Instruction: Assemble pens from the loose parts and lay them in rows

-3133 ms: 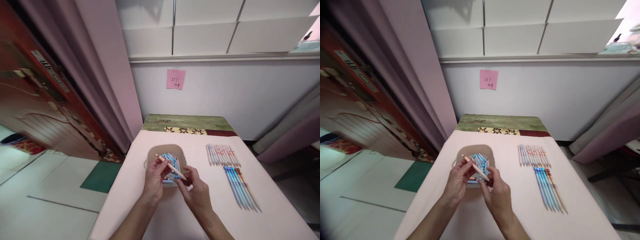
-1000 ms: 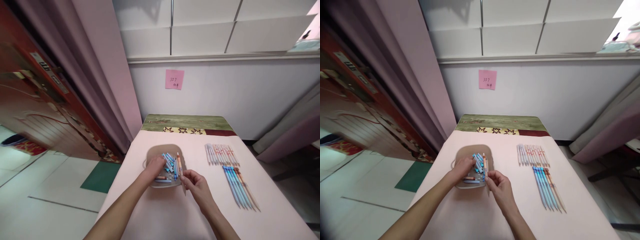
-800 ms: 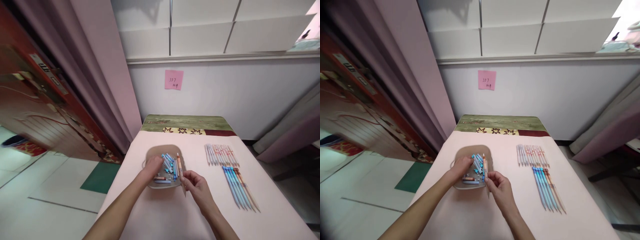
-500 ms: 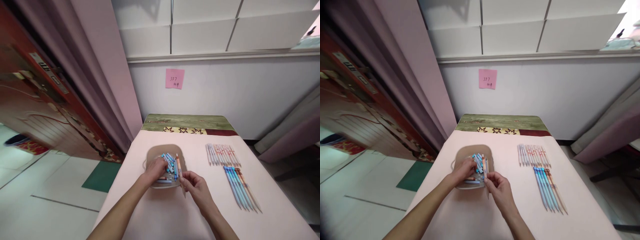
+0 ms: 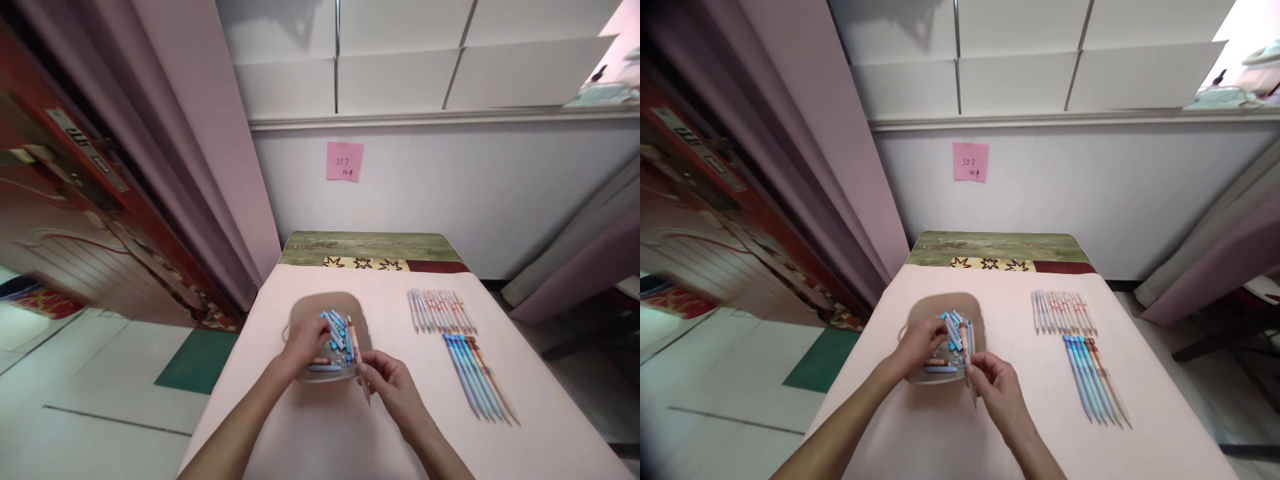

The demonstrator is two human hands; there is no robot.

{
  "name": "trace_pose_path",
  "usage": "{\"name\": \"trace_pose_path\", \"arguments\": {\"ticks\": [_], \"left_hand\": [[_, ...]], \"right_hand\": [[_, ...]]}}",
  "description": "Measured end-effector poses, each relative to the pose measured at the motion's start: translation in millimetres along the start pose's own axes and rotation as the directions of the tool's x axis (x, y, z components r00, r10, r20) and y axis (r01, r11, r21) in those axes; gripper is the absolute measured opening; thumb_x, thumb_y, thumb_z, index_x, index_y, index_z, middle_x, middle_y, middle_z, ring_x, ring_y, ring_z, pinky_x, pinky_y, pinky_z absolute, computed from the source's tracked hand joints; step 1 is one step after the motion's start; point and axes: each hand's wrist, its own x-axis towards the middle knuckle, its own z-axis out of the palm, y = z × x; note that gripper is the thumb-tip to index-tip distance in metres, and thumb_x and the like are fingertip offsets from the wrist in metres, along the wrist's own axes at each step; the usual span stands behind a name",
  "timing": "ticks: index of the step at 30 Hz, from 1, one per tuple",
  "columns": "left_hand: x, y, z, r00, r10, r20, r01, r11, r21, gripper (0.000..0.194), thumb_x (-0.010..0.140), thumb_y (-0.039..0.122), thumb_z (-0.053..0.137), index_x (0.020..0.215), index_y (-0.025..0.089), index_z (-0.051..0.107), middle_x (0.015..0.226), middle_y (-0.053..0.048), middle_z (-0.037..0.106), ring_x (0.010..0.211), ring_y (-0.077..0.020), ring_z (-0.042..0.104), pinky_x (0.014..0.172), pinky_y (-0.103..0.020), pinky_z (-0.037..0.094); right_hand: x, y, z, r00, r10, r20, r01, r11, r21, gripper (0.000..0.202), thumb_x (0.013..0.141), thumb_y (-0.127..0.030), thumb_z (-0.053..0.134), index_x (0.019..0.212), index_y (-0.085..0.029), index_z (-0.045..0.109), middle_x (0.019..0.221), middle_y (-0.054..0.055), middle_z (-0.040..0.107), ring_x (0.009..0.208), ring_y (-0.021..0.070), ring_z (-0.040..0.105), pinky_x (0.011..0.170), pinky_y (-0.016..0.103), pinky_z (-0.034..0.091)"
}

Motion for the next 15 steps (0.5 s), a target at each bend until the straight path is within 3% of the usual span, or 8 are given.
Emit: {"name": "trace_pose_path", "arguments": {"ticks": [1, 2, 3, 5, 6, 8, 15], "left_hand": [[-3.2, 5.9, -1.0, 0.999, -0.028, -0.041, 0.023, 0.992, -0.125, 0.026, 0.086, 0.032, 0.043, 0.083, 0.017, 0.064, 0.083, -0.008, 0.067, 0.076, -0.0194, 0.061, 0.068, -0.030, 0.046], [-7.0, 11.9, -1.1, 0.992, -0.094, -0.080, 0.060, 0.934, -0.352, 0.033, 0.088, 0.038, 0.040, 0.085, 0.016, 0.064, 0.080, -0.008, 0.067, 0.070, -0.0176, 0.061, 0.063, -0.028, 0.047], [-11.2, 17.6, -0.7, 0.983, -0.169, -0.073, 0.096, 0.808, -0.581, 0.038, 0.088, 0.045, 0.039, 0.087, 0.016, 0.064, 0.078, -0.007, 0.068, 0.065, -0.0165, 0.061, 0.059, -0.027, 0.047], [-20.0, 26.5, 0.9, 0.964, -0.266, -0.002, 0.146, 0.536, -0.831, 0.037, 0.081, 0.050, 0.053, 0.085, 0.015, 0.063, 0.076, -0.007, 0.068, 0.060, -0.0151, 0.061, 0.052, -0.025, 0.047], [-24.0, 29.5, 1.2, 0.958, -0.286, 0.026, 0.159, 0.452, -0.878, 0.034, 0.076, 0.048, 0.061, 0.082, 0.014, 0.063, 0.074, -0.006, 0.068, 0.058, -0.0145, 0.061, 0.050, -0.024, 0.047], [-30.0, 32.3, -0.7, 0.953, -0.298, 0.054, 0.171, 0.381, -0.909, 0.030, 0.069, 0.041, 0.072, 0.076, 0.014, 0.062, 0.068, -0.005, 0.068, 0.055, -0.0136, 0.061, 0.049, -0.022, 0.047], [-33.4, 36.9, -21.5, 0.956, -0.236, 0.172, 0.248, 0.343, -0.906, 0.024, 0.069, 0.034, 0.072, 0.069, 0.012, 0.062, 0.066, -0.007, 0.069, 0.054, -0.0140, 0.063, 0.052, -0.024, 0.050]], "right_hand": [[0.3, 1.9, 1.1, 1.000, -0.003, -0.003, 0.003, 1.000, -0.007, 0.032, 0.076, -0.046, 0.067, 0.084, -0.014, 0.066, 0.066, 0.001, 0.058, 0.057, 0.0105, 0.047, 0.052, 0.022, 0.037], [0.5, 4.1, 2.4, 1.000, -0.007, -0.004, 0.007, 1.000, -0.019, 0.032, 0.076, -0.045, 0.068, 0.083, -0.014, 0.066, 0.066, 0.001, 0.058, 0.057, 0.0105, 0.047, 0.052, 0.022, 0.037], [0.6, 6.3, 3.7, 1.000, -0.013, -0.002, 0.012, 0.999, -0.034, 0.031, 0.075, -0.044, 0.068, 0.083, -0.014, 0.066, 0.067, 0.001, 0.058, 0.057, 0.0106, 0.047, 0.053, 0.022, 0.037], [0.4, 10.4, 6.2, 1.000, -0.022, 0.018, 0.024, 0.997, -0.072, 0.030, 0.075, -0.042, 0.069, 0.083, -0.014, 0.066, 0.067, 0.001, 0.059, 0.057, 0.0105, 0.048, 0.053, 0.022, 0.037], [0.1, 11.8, 7.1, 0.999, -0.027, 0.032, 0.030, 0.995, -0.092, 0.029, 0.075, -0.041, 0.069, 0.082, -0.014, 0.067, 0.067, 0.001, 0.059, 0.057, 0.0104, 0.048, 0.053, 0.022, 0.037], [-0.9, 12.6, 8.0, 0.997, -0.036, 0.062, 0.044, 0.991, -0.130, 0.027, 0.076, -0.040, 0.068, 0.082, -0.014, 0.067, 0.067, 0.001, 0.060, 0.057, 0.0100, 0.047, 0.051, 0.022, 0.036], [-3.8, 0.9, 8.0, 0.991, -0.019, 0.130, 0.040, 0.986, -0.160, 0.026, 0.078, -0.040, 0.065, 0.084, -0.014, 0.066, 0.059, -0.002, 0.053, 0.048, 0.0070, 0.040, 0.045, 0.020, 0.031]]}}
